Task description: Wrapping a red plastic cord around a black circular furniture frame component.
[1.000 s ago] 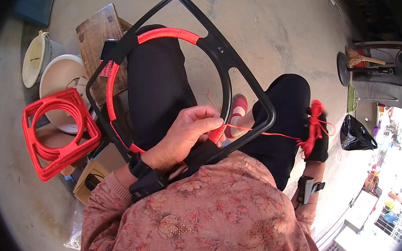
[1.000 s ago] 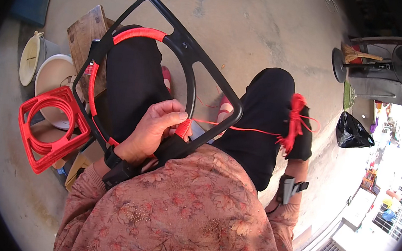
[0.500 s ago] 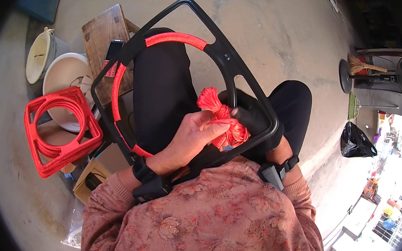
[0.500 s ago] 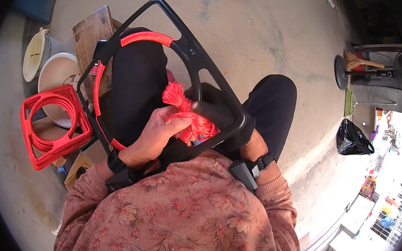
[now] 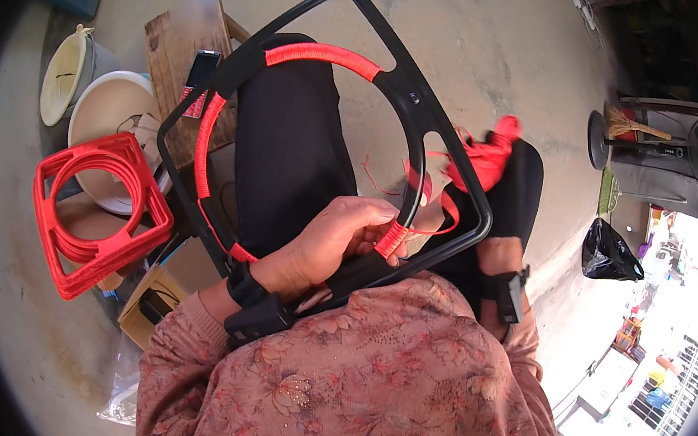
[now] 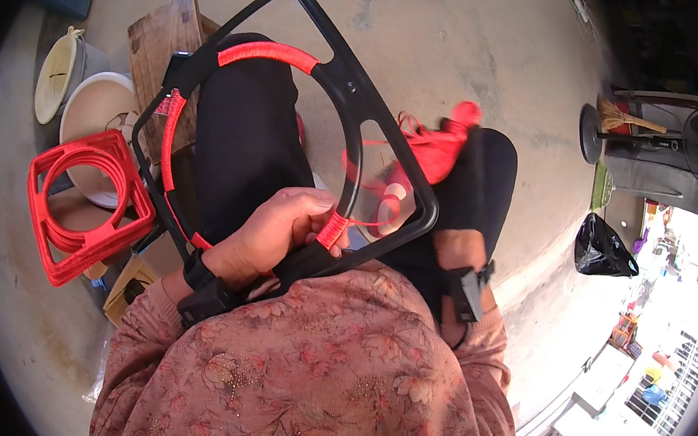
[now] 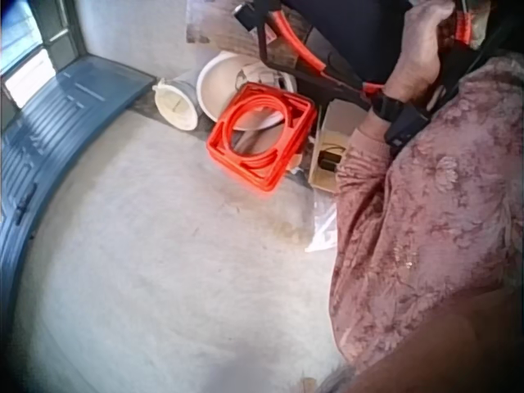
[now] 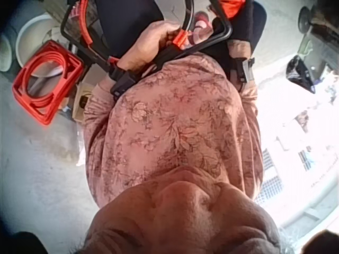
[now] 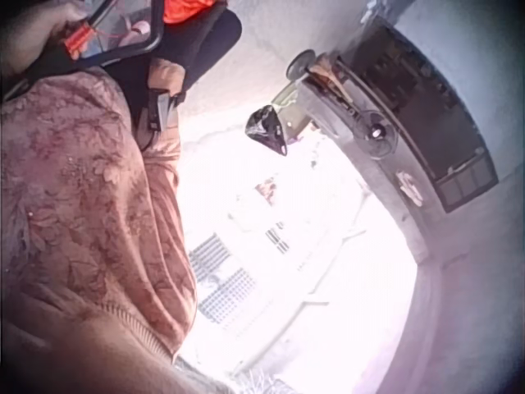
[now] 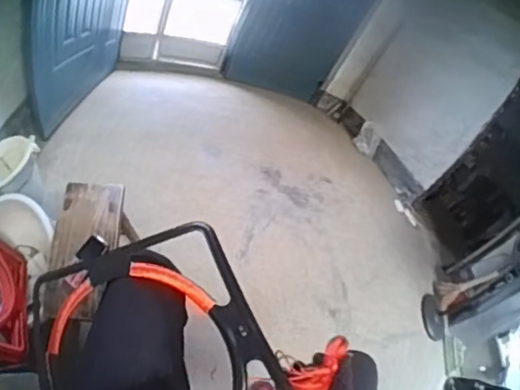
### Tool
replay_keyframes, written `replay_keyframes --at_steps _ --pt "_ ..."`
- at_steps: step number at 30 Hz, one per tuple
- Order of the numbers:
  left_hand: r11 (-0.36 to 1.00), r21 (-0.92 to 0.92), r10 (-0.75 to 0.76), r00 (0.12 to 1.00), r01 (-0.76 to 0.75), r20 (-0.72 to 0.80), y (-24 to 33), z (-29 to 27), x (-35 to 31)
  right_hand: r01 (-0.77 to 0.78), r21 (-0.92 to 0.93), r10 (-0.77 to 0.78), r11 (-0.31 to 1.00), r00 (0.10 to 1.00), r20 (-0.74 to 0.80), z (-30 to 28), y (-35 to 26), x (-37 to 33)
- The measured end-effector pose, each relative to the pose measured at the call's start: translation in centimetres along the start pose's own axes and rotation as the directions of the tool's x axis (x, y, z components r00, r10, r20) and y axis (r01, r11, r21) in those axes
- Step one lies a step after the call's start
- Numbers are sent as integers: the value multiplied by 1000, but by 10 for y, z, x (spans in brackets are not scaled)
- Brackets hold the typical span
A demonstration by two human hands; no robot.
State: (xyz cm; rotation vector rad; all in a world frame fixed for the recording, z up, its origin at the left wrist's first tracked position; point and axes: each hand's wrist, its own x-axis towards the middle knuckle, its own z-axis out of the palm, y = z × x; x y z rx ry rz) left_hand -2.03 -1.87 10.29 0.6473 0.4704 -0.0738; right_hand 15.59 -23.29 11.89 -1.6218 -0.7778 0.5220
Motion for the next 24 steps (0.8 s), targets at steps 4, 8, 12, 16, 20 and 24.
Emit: replay_keyframes --at_steps 4,8,12,16,20,24 --pt "989 -131 -58 998 63 39 5 7 1 -31 120 50 992 986 -160 -43 3 42" --pt "981 -180 -66 998 67 11 2 3 0 -28 673 -141 739 971 195 -71 8 38" --pt "993 -74 -94 993 89 -68 5 10 -1 -76 852 131 517 991 10 -68 -3 18" --pt "997 -56 53 994 -58 -97 -2 8 3 -171 768 295 617 955 -24 -68 -3 10" --pt "994 39 109 985 -105 -133 -2 9 3 -300 502 526 812 749 -403 -56 -10 12" --pt "993 12 121 988 -120 -93 -6 9 5 -237 800 133 551 972 196 -79 -2 15"
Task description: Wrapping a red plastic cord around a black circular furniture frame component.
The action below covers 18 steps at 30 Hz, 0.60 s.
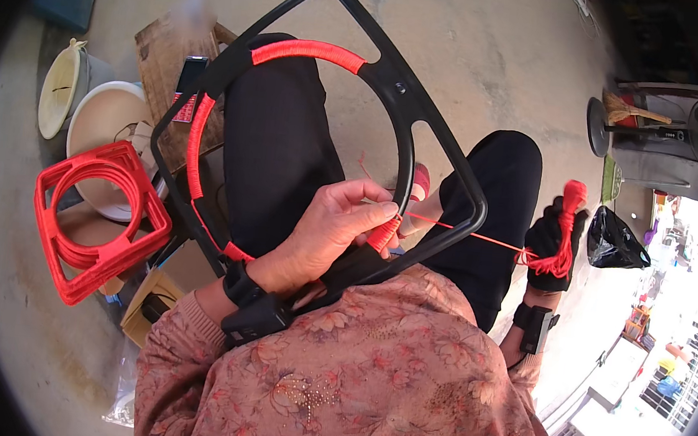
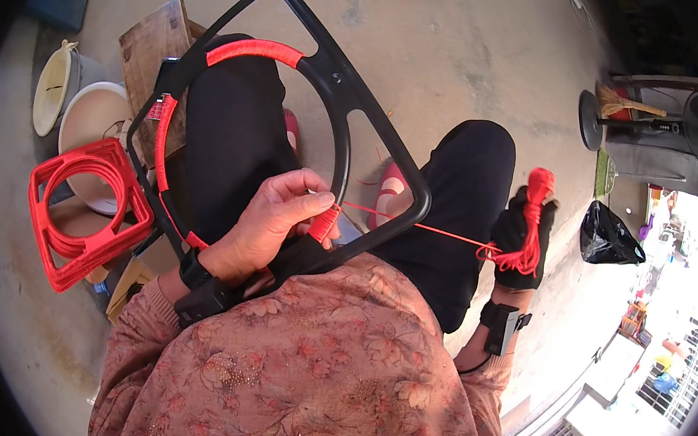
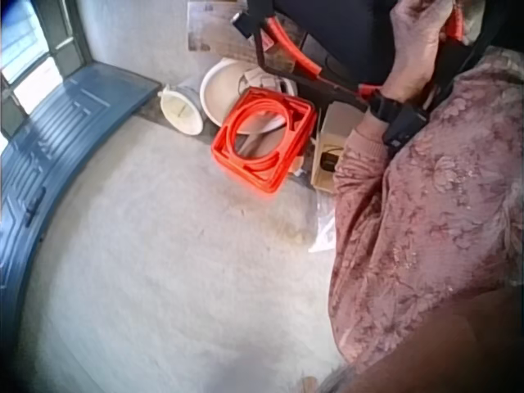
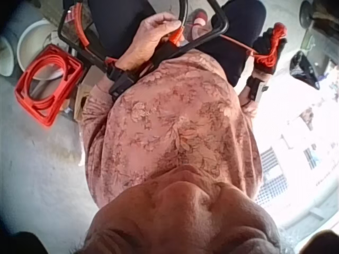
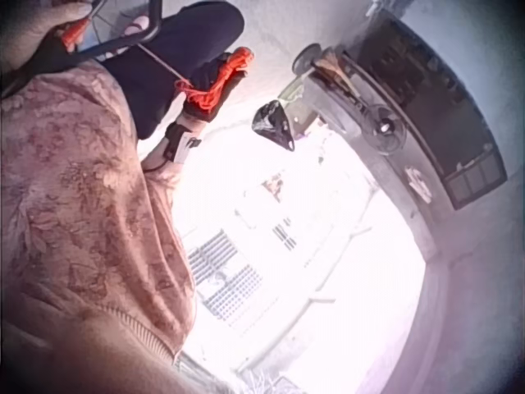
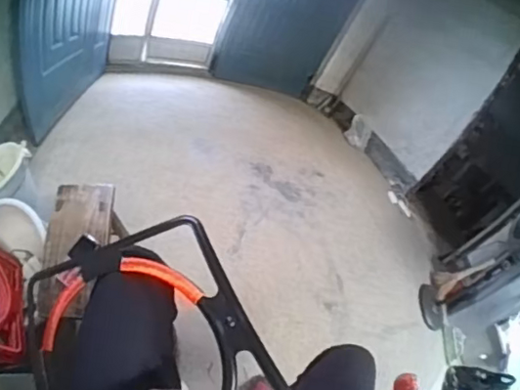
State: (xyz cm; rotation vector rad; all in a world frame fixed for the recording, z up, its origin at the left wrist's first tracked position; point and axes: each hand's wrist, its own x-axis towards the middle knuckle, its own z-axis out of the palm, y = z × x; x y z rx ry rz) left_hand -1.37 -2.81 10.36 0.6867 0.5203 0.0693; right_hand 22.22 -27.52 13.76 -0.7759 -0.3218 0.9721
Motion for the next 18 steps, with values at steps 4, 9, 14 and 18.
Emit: replay_keyframes --at_steps 4,9,14,18 --pt "999 29 -26 1000 26 -2 4 2 0 265 -923 -203 278 956 213 -7 15 -5" --pt "1000 22 -5 1000 5 17 2 1 -2 116 -914 278 -389 961 4 -15 20 -34" --pt "996 53 70 994 -75 88 1 0 -2 412 -905 187 -110 903 388 -31 60 11" --pt "992 25 122 992 -123 41 3 9 -3 247 -934 413 -258 902 125 -53 85 15"
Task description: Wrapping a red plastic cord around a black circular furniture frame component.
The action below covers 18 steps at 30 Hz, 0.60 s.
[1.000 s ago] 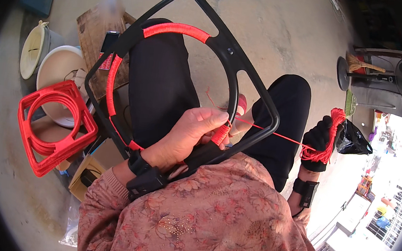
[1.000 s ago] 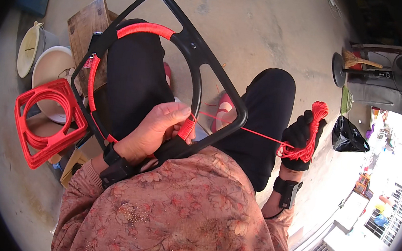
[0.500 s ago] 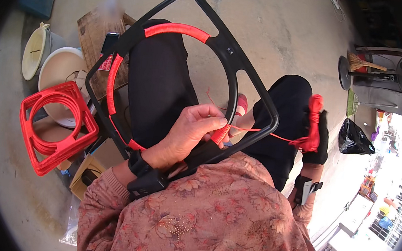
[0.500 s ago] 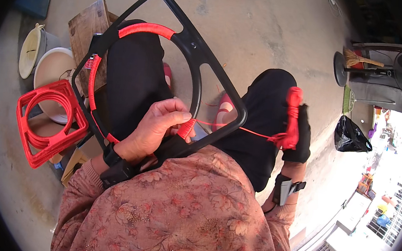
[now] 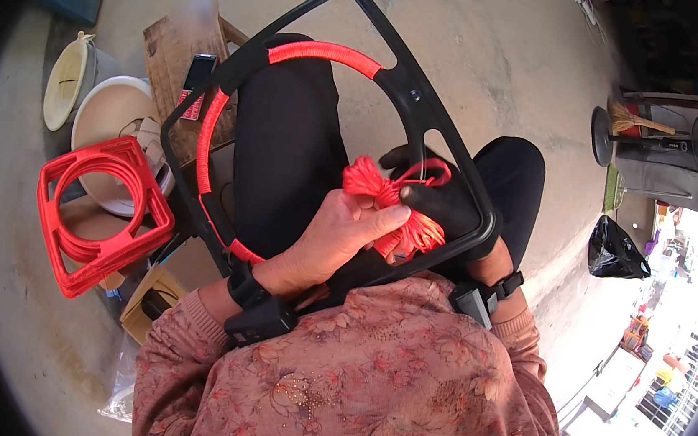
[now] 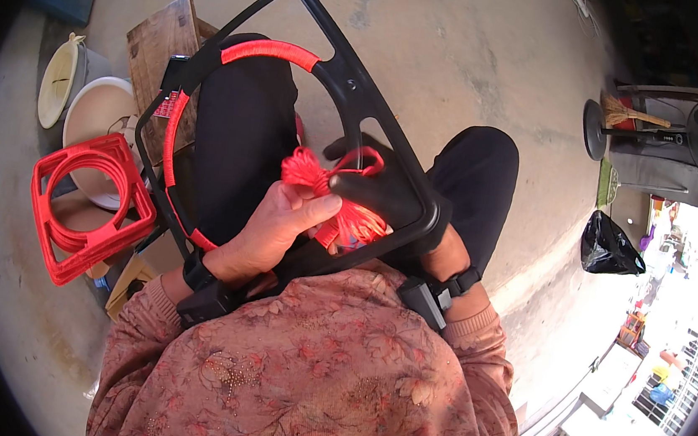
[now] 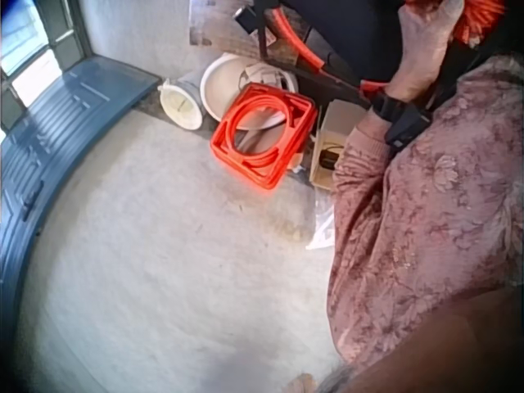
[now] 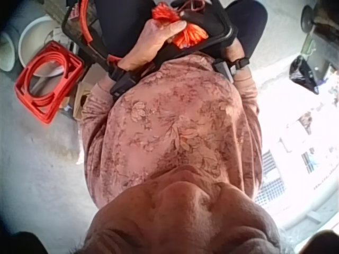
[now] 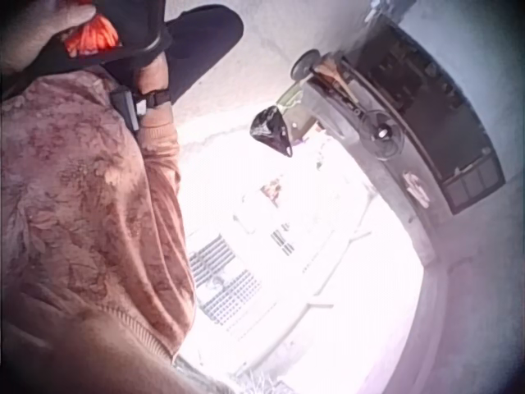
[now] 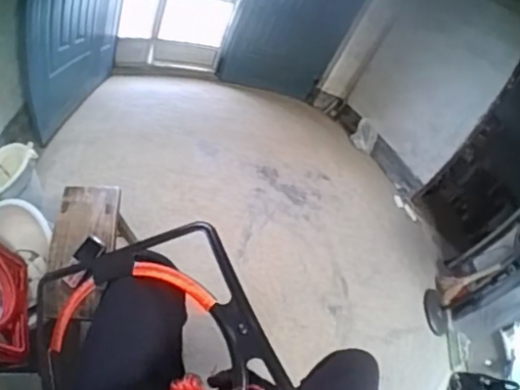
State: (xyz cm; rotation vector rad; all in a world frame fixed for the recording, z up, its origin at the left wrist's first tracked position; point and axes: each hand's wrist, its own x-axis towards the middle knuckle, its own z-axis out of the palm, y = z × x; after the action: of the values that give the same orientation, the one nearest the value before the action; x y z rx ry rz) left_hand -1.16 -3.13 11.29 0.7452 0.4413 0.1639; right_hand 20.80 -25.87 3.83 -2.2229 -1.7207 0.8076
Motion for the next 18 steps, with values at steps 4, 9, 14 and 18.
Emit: replay_keyframes --at_steps 4,9,14,18 --pt "994 -24 -104 995 103 -13 -1 -7 3 -25 194 33 981 999 -37 -7 -17 14" --pt "997 33 -65 998 64 26 -4 -11 3 -63 433 105 899 992 -73 -16 -48 25" --pt "954 -129 -259 960 272 105 -1 -12 3 -92 349 156 933 975 -160 -25 -47 18" --pt "943 -173 -274 959 284 78 2 -10 -1 -282 -563 57 777 922 -384 -38 -17 -39"
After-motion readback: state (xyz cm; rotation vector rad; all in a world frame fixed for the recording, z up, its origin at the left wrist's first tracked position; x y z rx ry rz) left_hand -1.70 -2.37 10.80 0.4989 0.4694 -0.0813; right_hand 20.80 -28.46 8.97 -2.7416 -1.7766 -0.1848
